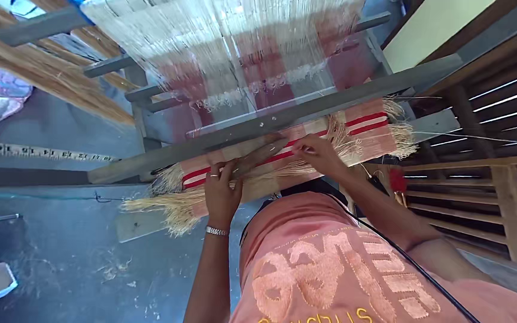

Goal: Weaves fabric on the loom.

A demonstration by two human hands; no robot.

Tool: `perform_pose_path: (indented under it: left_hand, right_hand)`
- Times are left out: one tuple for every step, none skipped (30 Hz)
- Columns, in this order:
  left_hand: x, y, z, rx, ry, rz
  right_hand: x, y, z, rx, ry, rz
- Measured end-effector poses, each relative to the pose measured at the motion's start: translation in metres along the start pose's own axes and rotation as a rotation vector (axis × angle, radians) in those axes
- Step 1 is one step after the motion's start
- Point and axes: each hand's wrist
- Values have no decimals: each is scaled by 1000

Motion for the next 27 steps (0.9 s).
perform_pose_path:
  left_hand:
    - [-6, 1, -4, -9, 1, 20]
    - [-12, 2, -7, -16, 13, 30]
    - [-17, 3, -9, -23, 27, 37]
    - [-22, 3, -11, -30, 44, 41]
    - [-26, 4, -12, -37, 60, 46]
    - [-29, 4, -13, -49, 72, 54]
    - [-31, 5, -14, -60, 83, 62]
    - [-33, 5, -15, -66, 92, 69]
    - [-34, 6, -15, -71, 102, 75]
    - [-34, 6, -16, -73, 113, 82]
    - [-34, 7, -17, -72, 120, 88]
    - [-33, 8, -19, -67, 121, 95]
    - [-31, 9, -22, -59, 117, 102]
    - [-28, 10, -26, -41, 107, 108]
    - [-26, 11, -30, -19, 85, 113]
    - [-23, 12, -34, 6, 59, 116]
    - [-20, 13, -38, 38, 21, 117]
    - [-15, 14, -42, 76, -30, 114]
    - [-9, 16, -46, 122, -91, 107]
    - [-3, 19, -48, 174, -172, 93]
    - [2, 21, -50, 229, -271, 72]
    - [6, 23, -50, 285, -385, 45]
    - [8, 24, -49, 334, -501, 13]
    - [9, 24, -46, 368, -611, -25]
    - [7, 23, -40, 380, -699, -66]
    - [4, 21, -33, 370, -753, -106]
    - [0, 17, -26, 349, -772, -143]
  right_hand:
    - [-5, 5, 22, 14, 94, 50]
    - [-7, 11, 38, 25, 133, 102]
    - [-8, 17, 48, 35, 136, 152]
    - [-8, 22, 56, 34, 122, 185]
    - [-8, 26, 60, 21, 104, 200]
    - [-7, 30, 62, 10, 86, 209]
    - [-5, 32, 62, 4, 65, 210]
    - [-3, 33, 61, 3, 40, 206]
    - [0, 34, 59, 0, 12, 199]
    - [2, 35, 57, 2, -21, 198]
    - [3, 36, 54, 15, -54, 202]
    - [2, 37, 50, 41, -86, 208]
    - [1, 37, 45, 77, -109, 210]
    - [-1, 37, 39, 123, -121, 204]
    - [-2, 36, 32, 170, -122, 177]
    - [-2, 33, 24, 207, -123, 125]
    - [-1, 30, 15, 248, -143, 57]
    - [2, 27, 5, 270, -177, -32]
    - [4, 24, -5, 280, -210, -119]
    - [9, 22, -16, 289, -222, -180]
    - [12, 21, -28, 307, -201, -195]
    - [14, 19, -39, 327, -140, -168]
    - [14, 17, -47, 345, -43, -114]
    - [12, 15, -54, 359, 82, -35]
    - [9, 11, -57, 348, 206, 53]
    - [7, 7, -58, 310, 321, 144]
    - [5, 2, -56, 247, 420, 237]
Point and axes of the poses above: each hand's wrist, its own y-axis towards the middle knuckle, its own z-axis out of the palm, x = y × z, and after that the axes turned 8 degrees about -x, right-handed
